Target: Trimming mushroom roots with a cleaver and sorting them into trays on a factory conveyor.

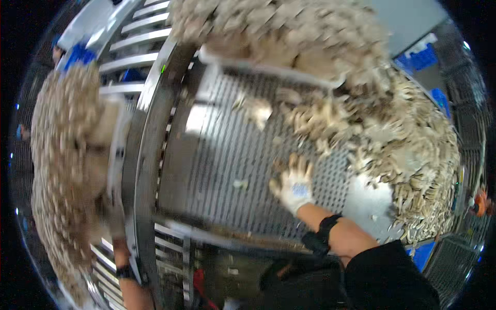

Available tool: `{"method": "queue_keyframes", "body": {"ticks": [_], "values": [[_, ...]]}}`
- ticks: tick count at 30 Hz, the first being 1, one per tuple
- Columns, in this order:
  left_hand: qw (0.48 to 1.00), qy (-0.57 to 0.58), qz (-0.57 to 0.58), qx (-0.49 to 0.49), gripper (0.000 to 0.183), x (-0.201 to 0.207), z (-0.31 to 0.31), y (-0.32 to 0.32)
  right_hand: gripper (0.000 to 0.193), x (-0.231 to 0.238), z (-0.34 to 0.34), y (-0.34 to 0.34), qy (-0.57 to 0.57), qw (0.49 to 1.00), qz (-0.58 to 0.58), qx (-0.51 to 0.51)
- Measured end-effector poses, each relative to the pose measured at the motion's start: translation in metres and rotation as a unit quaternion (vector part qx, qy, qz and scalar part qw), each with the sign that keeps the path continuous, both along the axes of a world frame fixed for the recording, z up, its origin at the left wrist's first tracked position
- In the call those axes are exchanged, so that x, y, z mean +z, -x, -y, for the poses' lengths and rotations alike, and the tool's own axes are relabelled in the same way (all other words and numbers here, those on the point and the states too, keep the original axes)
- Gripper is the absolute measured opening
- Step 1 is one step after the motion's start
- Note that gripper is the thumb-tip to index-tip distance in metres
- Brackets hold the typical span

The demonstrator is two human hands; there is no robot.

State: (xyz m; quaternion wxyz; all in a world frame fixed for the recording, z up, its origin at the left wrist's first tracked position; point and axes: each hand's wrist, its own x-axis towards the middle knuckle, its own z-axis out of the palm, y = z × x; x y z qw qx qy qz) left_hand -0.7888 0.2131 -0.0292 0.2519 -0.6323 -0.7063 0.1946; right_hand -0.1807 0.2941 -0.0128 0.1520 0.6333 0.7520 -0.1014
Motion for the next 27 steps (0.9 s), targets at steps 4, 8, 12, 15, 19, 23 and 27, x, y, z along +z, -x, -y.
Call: {"method": "queue_keyframes", "body": {"ticks": [4, 8, 12, 15, 19, 23, 27], "values": [[0.998, 0.058, 0.015, 0.0, 0.053, 0.028, -0.041, -0.022, 0.066, -0.021, 0.005, 0.016, -0.036, 0.999, -0.015, -0.006], [0.993, -0.022, 0.085, 0.082, 0.049, 0.057, -0.112, -0.079, 0.066, -0.033, 0.008, 0.007, -0.149, 0.988, -0.048, 0.012], [0.904, -0.088, 0.394, 0.143, 0.052, 0.096, -0.147, -0.117, 0.065, -0.038, 0.008, 0.01, -0.179, 0.982, -0.059, 0.014], [0.911, -0.09, 0.384, 0.12, 0.045, 0.097, -0.149, -0.079, 0.065, -0.023, 0.005, 0.021, -0.122, 0.99, -0.073, 0.0], [0.918, -0.051, 0.371, 0.129, 0.036, 0.108, -0.15, -0.104, 0.065, -0.027, 0.009, 0.013, -0.143, 0.987, -0.073, -0.011], [0.914, 0.025, 0.376, 0.148, 0.032, 0.13, -0.149, -0.094, 0.066, -0.021, 0.008, 0.012, -0.132, 0.989, -0.064, -0.016], [0.896, 0.085, 0.394, 0.185, 0.033, 0.178, -0.122, -0.08, 0.065, -0.019, 0.009, 0.014, -0.15, 0.985, -0.081, -0.006]]}}
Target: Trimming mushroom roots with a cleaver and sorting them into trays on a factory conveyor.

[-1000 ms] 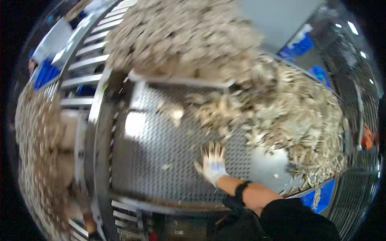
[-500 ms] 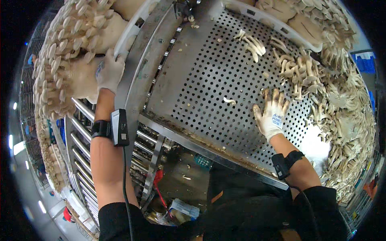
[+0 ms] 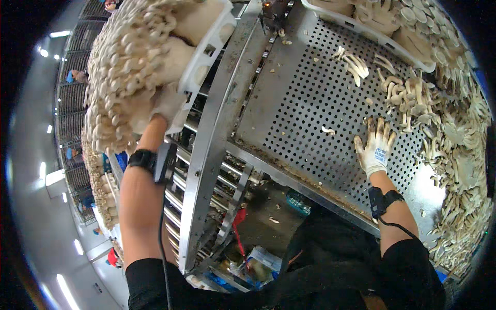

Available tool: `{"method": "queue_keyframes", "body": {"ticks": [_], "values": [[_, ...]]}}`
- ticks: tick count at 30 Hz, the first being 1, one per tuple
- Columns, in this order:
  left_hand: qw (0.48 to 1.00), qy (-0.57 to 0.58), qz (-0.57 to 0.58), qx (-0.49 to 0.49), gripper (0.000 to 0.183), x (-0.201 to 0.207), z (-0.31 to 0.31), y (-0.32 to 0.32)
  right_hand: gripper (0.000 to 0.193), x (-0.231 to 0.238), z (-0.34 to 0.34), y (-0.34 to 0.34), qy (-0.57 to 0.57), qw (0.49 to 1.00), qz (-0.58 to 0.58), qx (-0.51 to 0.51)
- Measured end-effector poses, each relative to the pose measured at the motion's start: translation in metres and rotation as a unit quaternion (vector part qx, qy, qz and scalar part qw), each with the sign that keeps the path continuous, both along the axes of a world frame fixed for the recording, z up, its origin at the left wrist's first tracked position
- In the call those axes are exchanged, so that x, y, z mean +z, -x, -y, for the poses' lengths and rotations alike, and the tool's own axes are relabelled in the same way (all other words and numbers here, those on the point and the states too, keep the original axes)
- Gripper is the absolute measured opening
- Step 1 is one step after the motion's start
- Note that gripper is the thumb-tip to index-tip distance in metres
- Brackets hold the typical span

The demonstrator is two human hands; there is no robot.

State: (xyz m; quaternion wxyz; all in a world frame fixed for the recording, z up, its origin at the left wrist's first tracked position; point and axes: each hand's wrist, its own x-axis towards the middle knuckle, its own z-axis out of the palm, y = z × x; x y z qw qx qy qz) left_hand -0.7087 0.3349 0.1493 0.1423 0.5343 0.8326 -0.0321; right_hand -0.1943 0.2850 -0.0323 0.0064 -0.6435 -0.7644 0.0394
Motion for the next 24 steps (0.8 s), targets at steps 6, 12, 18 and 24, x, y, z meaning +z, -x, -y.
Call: {"method": "queue_keyframes", "body": {"ticks": [6, 12, 18, 24], "values": [[0.98, -0.047, 0.173, 0.086, 0.038, 0.108, 0.055, -0.045, 0.063, 0.009, -0.004, 0.0, 0.053, 0.998, 0.021, -0.019], [0.94, -0.152, -0.197, -0.234, 0.035, 0.009, 0.164, -0.091, 0.063, 0.014, -0.004, -0.002, 0.022, 1.0, -0.01, -0.017], [0.994, 0.022, -0.048, -0.096, 0.04, -0.092, 0.221, -0.204, 0.065, 0.036, 0.016, -0.015, 0.138, 0.989, -0.059, 0.004], [0.977, -0.151, -0.07, -0.131, 0.039, -0.075, 0.239, -0.374, 0.06, 0.032, 0.086, -0.178, -0.104, 0.934, -0.316, 0.13]]}}
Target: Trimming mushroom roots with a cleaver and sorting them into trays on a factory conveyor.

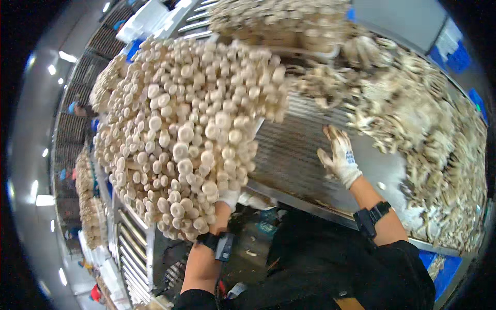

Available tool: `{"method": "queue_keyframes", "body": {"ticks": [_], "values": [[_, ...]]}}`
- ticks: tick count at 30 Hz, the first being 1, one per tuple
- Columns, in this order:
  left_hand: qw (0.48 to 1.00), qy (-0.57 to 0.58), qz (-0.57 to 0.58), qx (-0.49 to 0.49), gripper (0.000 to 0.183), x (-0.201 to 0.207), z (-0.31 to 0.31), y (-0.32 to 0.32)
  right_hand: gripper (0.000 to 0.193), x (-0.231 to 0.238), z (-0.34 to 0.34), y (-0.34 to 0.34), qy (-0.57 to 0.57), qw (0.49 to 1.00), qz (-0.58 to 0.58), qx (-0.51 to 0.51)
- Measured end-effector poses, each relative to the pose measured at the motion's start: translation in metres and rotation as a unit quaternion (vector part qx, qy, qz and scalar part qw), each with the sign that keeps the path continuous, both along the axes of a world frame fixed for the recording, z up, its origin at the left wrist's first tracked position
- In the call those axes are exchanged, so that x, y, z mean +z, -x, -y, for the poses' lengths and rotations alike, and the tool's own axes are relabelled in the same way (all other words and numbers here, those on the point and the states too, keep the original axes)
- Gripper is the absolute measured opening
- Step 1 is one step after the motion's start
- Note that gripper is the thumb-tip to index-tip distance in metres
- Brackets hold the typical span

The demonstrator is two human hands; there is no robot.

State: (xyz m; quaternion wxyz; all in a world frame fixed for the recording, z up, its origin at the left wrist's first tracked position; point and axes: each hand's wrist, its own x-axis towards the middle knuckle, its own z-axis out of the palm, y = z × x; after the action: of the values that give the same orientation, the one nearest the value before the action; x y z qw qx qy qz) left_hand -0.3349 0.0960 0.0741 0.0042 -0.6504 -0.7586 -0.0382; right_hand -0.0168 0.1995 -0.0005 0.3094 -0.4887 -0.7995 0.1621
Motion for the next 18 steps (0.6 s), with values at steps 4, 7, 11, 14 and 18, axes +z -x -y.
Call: {"method": "queue_keyframes", "body": {"ticks": [4, 7, 11, 14, 18], "values": [[0.999, 0.025, 0.006, -0.033, 0.04, -0.047, 0.051, -0.043, 0.051, 0.008, 0.081, -0.147, -0.042, 0.998, 0.015, -0.046], [0.992, 0.087, -0.086, 0.016, 0.045, -0.07, 0.065, -0.064, 0.033, 0.042, 0.14, -0.211, 0.054, 0.991, 0.123, 0.015], [0.978, 0.18, 0.065, 0.083, 0.051, -0.014, 0.039, -0.205, 0.028, 0.03, 0.206, -0.297, 0.07, 0.969, 0.183, 0.153], [0.952, 0.248, 0.12, 0.131, 0.052, 0.017, 0.038, -0.251, 0.031, 0.037, 0.222, -0.346, 0.027, 0.989, 0.03, 0.141], [0.983, 0.064, 0.035, -0.166, 0.066, 0.003, 0.064, -0.33, 0.042, 0.042, 0.169, -0.431, -0.033, 0.992, 0.003, -0.121]]}}
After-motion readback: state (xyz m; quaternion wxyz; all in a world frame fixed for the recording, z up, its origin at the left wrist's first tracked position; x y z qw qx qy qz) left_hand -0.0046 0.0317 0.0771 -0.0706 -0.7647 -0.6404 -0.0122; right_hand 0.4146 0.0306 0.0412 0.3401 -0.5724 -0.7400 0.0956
